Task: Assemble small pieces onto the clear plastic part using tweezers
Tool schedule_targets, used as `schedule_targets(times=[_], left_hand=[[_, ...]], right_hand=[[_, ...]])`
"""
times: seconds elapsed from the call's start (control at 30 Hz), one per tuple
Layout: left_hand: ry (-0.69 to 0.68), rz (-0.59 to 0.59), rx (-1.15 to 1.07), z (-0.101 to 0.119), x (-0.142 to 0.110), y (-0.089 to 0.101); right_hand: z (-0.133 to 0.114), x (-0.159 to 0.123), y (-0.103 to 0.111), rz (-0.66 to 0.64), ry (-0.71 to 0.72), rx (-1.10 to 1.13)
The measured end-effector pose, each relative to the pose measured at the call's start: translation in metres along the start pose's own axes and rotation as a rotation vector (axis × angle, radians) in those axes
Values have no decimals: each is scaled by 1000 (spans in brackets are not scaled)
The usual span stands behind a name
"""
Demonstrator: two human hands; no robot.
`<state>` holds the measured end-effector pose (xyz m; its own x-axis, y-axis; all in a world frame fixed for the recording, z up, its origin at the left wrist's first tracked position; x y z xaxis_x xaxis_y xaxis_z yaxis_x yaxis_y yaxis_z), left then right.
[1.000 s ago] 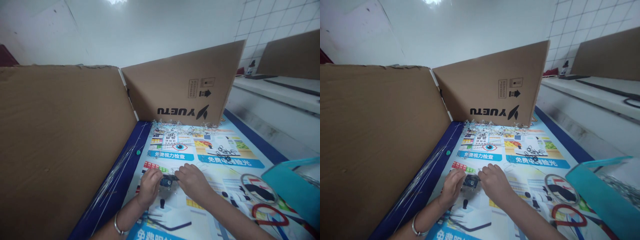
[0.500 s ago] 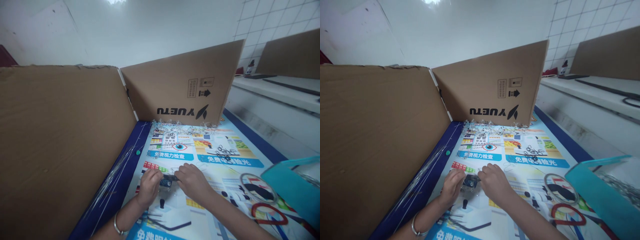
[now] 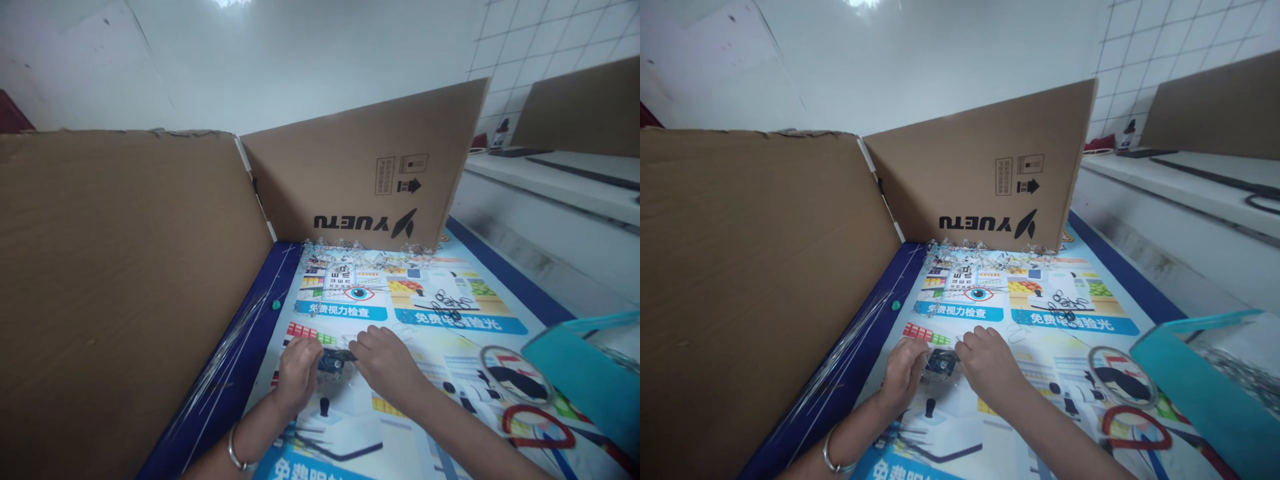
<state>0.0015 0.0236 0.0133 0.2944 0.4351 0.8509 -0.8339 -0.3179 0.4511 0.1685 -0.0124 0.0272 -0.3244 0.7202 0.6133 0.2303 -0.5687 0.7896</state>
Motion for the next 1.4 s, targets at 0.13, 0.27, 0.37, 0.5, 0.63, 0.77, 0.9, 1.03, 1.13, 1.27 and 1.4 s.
schedule_targets(times=[0.13, 0.27, 0.37, 0.5, 0.63, 0.77, 0.9, 1.03, 1.13, 1.27, 1.4], left_hand=[[2, 9, 7, 0, 0, 0], [-12, 5, 8, 1, -1, 0], [-17, 8, -8, -1, -3, -1], [-40, 12, -46, -2, -4, -2], [-41, 2, -49, 0, -2, 0], [-55, 11, -64, 2, 0, 1], [-44, 0, -79, 0, -1, 0], [-47, 1, -75, 0, -1, 0], [-43, -5, -66, 1, 0, 1], [-44, -11, -98, 1, 0, 1], [-54, -9, -115, -1, -3, 0]], right_hand=[[0, 1, 0, -34, -18, 14], [0, 0, 2, -87, -44, 35], [0, 0, 3, -121, -69, 53], [0, 0, 2, -153, -97, 97], [1, -1, 1, -173, -120, 135], [2, -1, 0, -162, -130, 152], [2, 0, 0, -164, -133, 167], [3, -1, 1, -185, -139, 188], [4, -1, 0, -200, -150, 204], [4, -1, -1, -223, -177, 213], [4, -2, -2, -253, -201, 217]])
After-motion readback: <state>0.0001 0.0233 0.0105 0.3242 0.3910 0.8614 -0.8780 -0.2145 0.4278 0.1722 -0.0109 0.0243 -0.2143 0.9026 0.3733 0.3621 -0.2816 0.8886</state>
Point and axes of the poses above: each hand's wrist, its own x-axis towards the middle knuckle, its own y-axis out of the back of the hand, z = x × y, the point moved 3 cm from there along x, towards the middle knuckle, and after that the axes turned 15 degrees about z, right-handed, at the moved point
